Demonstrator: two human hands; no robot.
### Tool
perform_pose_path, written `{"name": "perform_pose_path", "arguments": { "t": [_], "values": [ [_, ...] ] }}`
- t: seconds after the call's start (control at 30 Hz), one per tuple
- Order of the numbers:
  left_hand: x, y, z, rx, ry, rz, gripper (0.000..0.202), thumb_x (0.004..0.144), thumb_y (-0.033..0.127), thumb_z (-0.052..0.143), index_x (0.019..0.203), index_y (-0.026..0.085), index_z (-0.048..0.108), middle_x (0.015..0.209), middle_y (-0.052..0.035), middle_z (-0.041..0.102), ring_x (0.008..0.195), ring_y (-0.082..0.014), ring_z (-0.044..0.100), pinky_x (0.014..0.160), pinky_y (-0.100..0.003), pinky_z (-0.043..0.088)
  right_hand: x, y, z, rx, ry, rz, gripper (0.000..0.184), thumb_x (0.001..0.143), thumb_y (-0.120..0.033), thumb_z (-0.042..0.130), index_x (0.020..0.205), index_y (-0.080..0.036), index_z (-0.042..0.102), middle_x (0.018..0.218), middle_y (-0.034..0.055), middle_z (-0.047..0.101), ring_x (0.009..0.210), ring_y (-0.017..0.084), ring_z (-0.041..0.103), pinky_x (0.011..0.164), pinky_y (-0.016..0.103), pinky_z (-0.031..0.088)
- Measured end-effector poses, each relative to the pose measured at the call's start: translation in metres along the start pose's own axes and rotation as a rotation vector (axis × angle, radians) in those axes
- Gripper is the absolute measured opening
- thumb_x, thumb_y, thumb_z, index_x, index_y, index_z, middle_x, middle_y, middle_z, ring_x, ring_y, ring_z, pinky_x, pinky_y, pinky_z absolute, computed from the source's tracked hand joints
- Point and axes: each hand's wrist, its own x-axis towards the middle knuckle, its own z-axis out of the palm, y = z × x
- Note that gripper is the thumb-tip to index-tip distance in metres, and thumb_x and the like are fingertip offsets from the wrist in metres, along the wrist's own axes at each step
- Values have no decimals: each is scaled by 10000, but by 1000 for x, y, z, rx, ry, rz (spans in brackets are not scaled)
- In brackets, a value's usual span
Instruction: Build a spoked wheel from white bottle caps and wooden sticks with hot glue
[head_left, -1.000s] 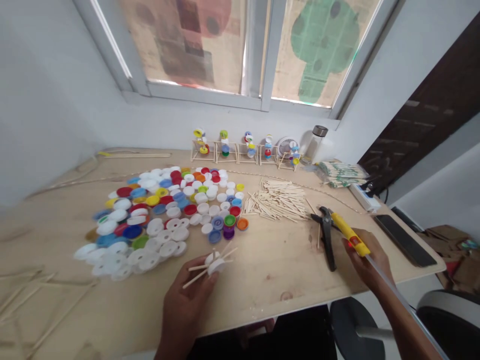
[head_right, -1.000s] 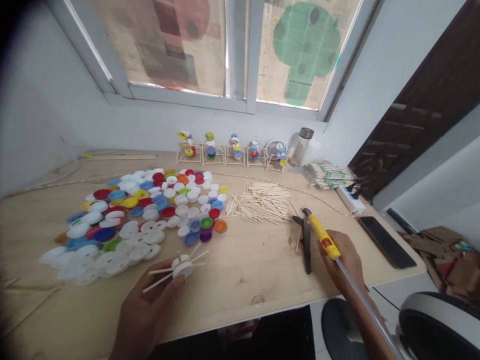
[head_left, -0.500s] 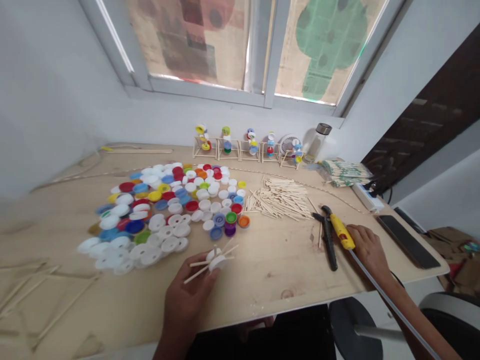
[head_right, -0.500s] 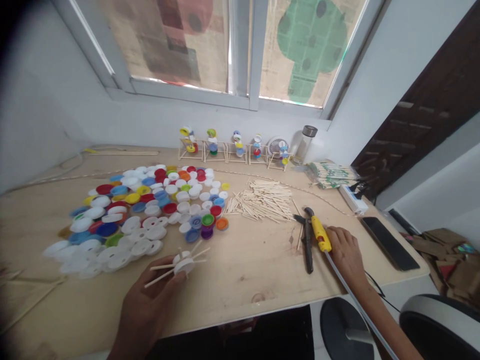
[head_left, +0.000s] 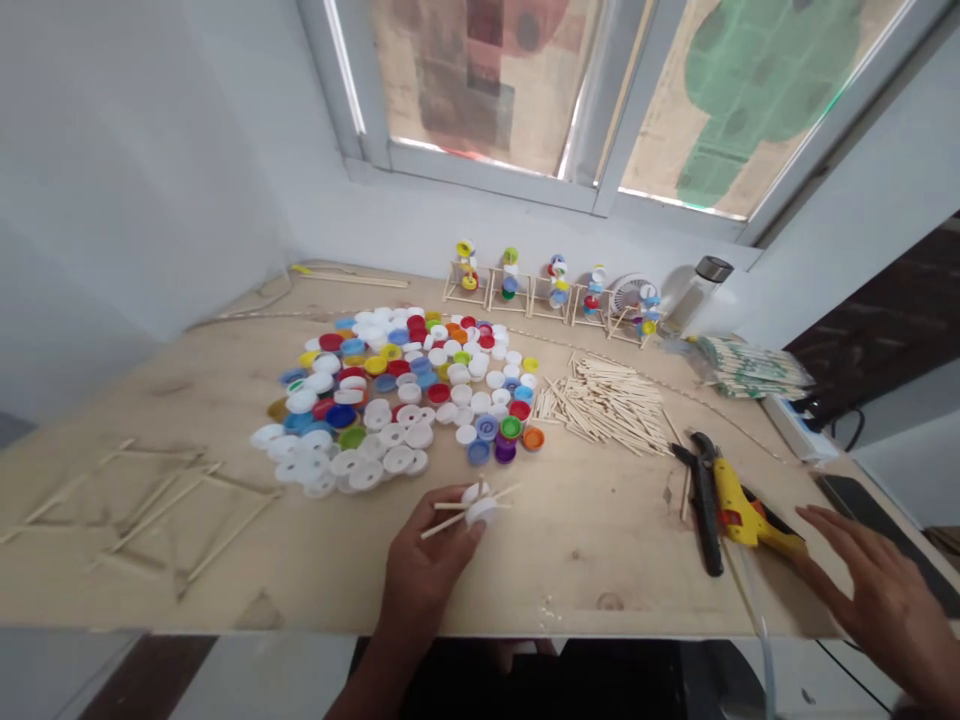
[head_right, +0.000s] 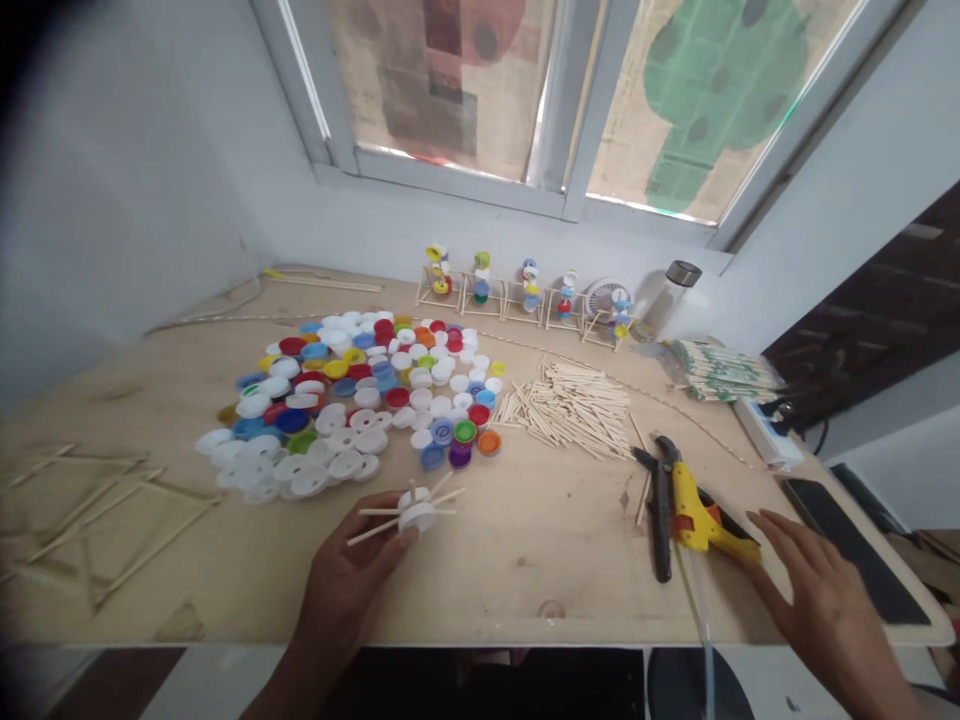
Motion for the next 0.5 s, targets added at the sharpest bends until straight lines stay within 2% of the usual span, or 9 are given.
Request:
{"name": "perform_pose_path", "arguments": {
  "t": [0.1, 0.17, 0.23, 0.37, 0.5],
  "values": [
    [0, 0, 0, -11, -4, 2, 337, 621, 338, 776, 888, 198, 627, 944, -35, 723, 877, -183, 680, 791, -246, 533, 25, -21, -21, 69, 24, 63, 348, 882, -415, 448, 1168, -247, 551, 1125, 133, 628, 995, 317, 613, 902, 450, 447],
    [0, 0, 0, -17, 5, 3, 342, 618, 335, 779, 894, 199, 631, 918, -27, 722, 858, -175, 677, 775, -238, 531, 52, -55, -30, 193, 7, 58, 348, 869, -439, 482, 1146, -244, 565, 1115, 107, 640, 1012, 300, 616, 907, 449, 459],
    [-1, 0, 0, -30, 21, 6, 349, 609, 331, 785, 893, 197, 634, 902, -21, 719, 839, -166, 673, 764, -231, 526, 82, -98, -31, 390, -73, 22, 322, 884, -401, 487, 1154, -244, 567, 1145, 92, 640, 1081, 272, 590, 918, 420, 468],
    [-3, -1, 0, -83, 61, 11, 366, 595, 330, 794, 890, 192, 628, 869, -13, 715, 808, -150, 661, 744, -220, 515, 138, -182, -12, 655, -163, -138, 266, 871, -306, 532, 1121, -240, 598, 1140, 77, 654, 1085, 241, 591, 935, 421, 461],
    [-2, 0, 0, -128, 82, 27, 381, 596, 335, 791, 902, 187, 617, 835, -5, 705, 799, -146, 653, 743, -223, 508, 173, -236, 16, 689, -192, -228, 228, 862, -254, 560, 1074, -217, 636, 1109, 82, 668, 1045, 236, 598, 911, 426, 448]
  ]
}}
